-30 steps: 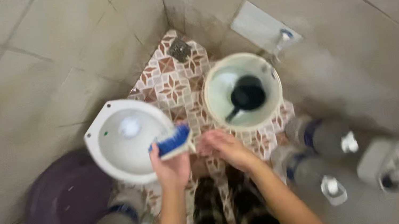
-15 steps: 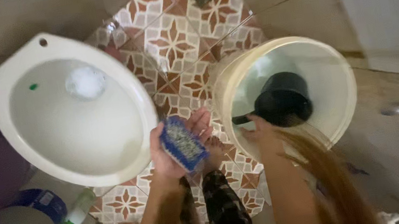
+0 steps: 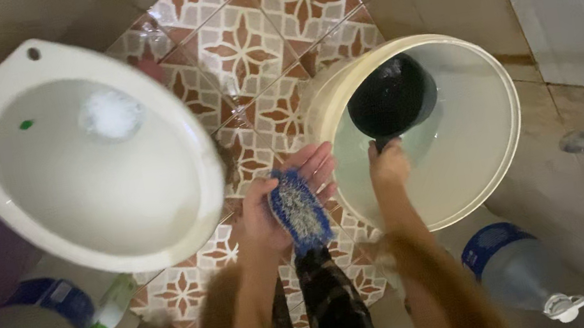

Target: The person organizes various toiletry items in a wall-mounted rack, picks up and pours water from a small pot onto a brush to clean it, and replaces a toothbrush in the rack.

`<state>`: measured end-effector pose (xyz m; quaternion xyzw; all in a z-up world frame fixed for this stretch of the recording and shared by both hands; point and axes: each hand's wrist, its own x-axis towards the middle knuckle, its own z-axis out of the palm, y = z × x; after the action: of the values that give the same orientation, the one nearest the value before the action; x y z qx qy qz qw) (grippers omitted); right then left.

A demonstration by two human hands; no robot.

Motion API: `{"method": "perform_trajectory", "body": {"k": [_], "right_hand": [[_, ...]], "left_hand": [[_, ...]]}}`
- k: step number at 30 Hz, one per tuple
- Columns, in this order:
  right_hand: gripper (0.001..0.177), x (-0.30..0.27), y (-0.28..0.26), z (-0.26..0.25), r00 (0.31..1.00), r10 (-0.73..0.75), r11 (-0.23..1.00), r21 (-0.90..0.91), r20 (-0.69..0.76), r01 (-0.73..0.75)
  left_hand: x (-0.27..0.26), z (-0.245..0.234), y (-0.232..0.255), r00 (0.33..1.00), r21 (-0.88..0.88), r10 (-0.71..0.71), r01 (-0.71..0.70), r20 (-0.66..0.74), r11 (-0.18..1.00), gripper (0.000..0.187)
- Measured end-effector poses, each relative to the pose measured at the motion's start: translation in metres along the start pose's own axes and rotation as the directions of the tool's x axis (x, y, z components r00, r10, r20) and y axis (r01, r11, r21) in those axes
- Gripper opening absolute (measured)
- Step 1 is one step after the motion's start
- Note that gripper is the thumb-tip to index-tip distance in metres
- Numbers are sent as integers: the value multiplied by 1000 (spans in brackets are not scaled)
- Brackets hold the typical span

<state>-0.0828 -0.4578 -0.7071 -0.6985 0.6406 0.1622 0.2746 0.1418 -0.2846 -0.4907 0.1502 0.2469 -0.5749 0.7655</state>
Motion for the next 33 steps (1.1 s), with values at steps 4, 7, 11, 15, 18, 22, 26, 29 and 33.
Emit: {"method": "perform_trajectory", "body": {"k": [4, 7, 11, 15, 18, 22, 26, 29, 33], "right_hand": [[50, 3, -6, -19, 875, -483, 825, -358, -40, 439], [41, -17, -38, -68, 884, -115, 993, 38, 453, 110], [44, -93, -56, -122, 937, -112, 941, 337, 330, -7], [35, -198, -55, -176, 970, -83, 813, 579, 227, -66], [28, -255, -65, -223, 979, -106, 733, 678, 176, -43], [27, -297, -94, -288, 973, -199, 834, 541, 116, 106], [26, -323, -121, -334, 937, -340, 891, 347, 83, 293], [30, -350, -135, -349, 943, -320, 842, 485, 90, 239], [37, -366, -140, -369, 937, -318, 935, 214, 147, 284]], "left_hand": [[-11, 16, 10, 992, 70, -5, -4, 129, 998, 90], [-22, 37, 11, 997, -51, 35, -31, 72, 998, 85], [-40, 66, 19, 995, -228, 60, -42, 76, 973, 83], [-63, 83, 26, 995, -64, 62, -67, -75, 996, 70], [-79, 82, 26, 993, -91, 95, -101, -71, 991, 66], [-97, 74, 24, 990, -189, 129, -138, -59, 972, 52], [-95, 69, 14, 992, -243, 111, -124, -68, 962, 40], [-94, 66, 7, 996, -190, -10, -7, -89, 982, 42], [-97, 63, -2, 984, -53, -15, 6, -178, 999, 34]]}}
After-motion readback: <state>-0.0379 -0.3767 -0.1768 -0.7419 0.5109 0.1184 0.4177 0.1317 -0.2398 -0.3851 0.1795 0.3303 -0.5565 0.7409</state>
